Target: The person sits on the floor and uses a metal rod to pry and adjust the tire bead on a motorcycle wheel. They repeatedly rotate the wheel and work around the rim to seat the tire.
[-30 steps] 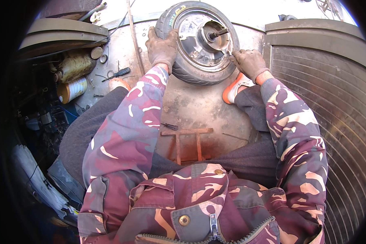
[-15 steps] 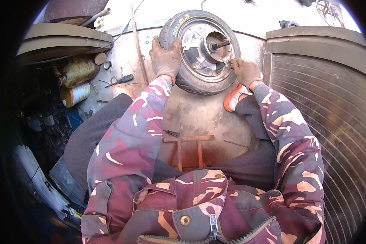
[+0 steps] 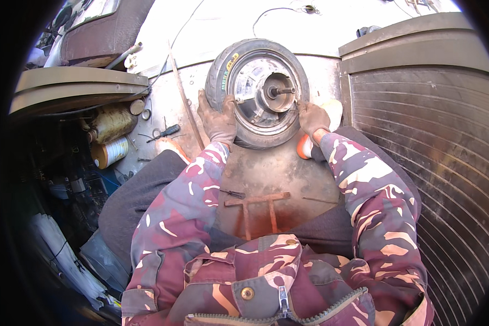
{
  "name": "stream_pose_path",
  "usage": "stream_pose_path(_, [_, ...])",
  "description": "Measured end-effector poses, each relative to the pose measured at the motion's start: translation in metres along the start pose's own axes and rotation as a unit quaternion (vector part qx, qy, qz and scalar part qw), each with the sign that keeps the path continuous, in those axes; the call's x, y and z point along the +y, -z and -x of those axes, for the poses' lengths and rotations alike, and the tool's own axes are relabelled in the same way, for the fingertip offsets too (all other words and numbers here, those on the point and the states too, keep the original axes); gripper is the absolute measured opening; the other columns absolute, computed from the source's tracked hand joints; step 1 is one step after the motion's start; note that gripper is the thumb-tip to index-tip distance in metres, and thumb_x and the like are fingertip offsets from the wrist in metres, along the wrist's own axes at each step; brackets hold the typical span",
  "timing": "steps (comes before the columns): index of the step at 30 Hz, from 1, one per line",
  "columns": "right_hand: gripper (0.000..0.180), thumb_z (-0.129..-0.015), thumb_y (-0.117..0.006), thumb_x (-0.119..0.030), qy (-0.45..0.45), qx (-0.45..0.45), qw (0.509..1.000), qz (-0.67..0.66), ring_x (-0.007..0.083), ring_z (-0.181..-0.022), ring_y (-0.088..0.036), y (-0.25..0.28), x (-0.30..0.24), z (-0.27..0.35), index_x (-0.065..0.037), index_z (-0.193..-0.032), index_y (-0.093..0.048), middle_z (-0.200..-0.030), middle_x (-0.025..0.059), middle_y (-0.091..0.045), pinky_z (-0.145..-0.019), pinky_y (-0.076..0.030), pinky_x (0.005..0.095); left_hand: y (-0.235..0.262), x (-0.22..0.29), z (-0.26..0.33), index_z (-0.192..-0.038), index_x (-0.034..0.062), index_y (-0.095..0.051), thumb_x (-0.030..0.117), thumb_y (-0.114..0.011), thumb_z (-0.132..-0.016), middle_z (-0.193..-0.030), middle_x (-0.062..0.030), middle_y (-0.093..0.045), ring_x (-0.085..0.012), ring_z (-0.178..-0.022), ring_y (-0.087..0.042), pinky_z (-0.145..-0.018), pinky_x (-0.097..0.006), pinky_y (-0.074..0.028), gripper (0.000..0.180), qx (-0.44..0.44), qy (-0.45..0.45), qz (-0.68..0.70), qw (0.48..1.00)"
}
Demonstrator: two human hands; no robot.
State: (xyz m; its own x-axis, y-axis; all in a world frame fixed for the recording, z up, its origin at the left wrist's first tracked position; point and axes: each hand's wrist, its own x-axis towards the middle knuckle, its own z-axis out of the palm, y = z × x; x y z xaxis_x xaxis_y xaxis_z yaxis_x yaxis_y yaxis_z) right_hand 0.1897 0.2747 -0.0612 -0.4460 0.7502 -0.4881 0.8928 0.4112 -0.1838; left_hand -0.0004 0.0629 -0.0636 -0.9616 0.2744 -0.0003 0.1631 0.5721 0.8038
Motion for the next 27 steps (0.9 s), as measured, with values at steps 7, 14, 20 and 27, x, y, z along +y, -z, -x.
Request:
stream_pose_path(7, [0.052, -0.110, -0.050, -0.052, 0.124, -0.063, 0.986, 0.089, 0.0393, -0.110, -0.076, 0.009, 0.016, 0.007, -0.010, -0.116, -0.079, -0.113, 0.0187, -0.080, -0.097, -0.058, 0.0519, 0.015, -0.022, 0.013, -0.168, -0.0015, -0.024, 0.052, -0.083, -0.089, -0.160, -0.0353, -0.040, -0.0487, -0.150, -0.043, -0.126, -0.051, -0.037, 0.112, -0.054, 0.006, -0.011, 0.998])
stream_pose_path(14, [0.045, -0.108, -0.055, -0.047, 0.147, -0.051, 0.983, 0.100, 0.0385, -0.109, -0.075, 0.008, 0.018, 0.002, -0.010, -0.106, -0.080, -0.111, 0.0179, -0.079, -0.097, -0.057, 0.0506, 0.022, 0.017, -0.056, -0.162, -0.0030, -0.043, 0.062, -0.080, -0.088, -0.154, -0.0348, -0.052, -0.0459, -0.144, -0.053, -0.122, -0.049, -0.043, 0.105, -0.138, 0.026, -0.083, 0.987])
stream_pose_path(20, [0.045, -0.106, -0.056, -0.045, 0.025, -0.041, 0.998, -0.040, 0.0374, -0.108, -0.076, 0.031, 0.037, -0.018, -0.009, -0.111, -0.082, -0.112, 0.0182, -0.080, -0.097, -0.057, 0.0490, 0.015, 0.046, -0.075, -0.161, -0.0024, -0.046, 0.061, -0.080, -0.087, -0.148, -0.0334, -0.061, -0.0443, -0.138, -0.061, -0.119, -0.046, -0.047, 0.103, -0.172, 0.065, -0.114, 0.976])
stream_pose_path(27, [0.051, -0.108, -0.052, -0.054, 0.076, 0.001, 0.997, -0.001, 0.0385, -0.112, -0.075, 0.071, 0.002, -0.057, -0.012, -0.119, -0.079, -0.117, 0.0196, -0.079, -0.099, -0.057, 0.0499, 0.010, 0.053, -0.084, -0.158, -0.0024, -0.050, 0.059, -0.079, -0.088, -0.144, -0.0343, -0.064, -0.0437, -0.137, -0.063, -0.117, -0.046, -0.049, 0.098, -0.166, 0.078, -0.141, 0.973])
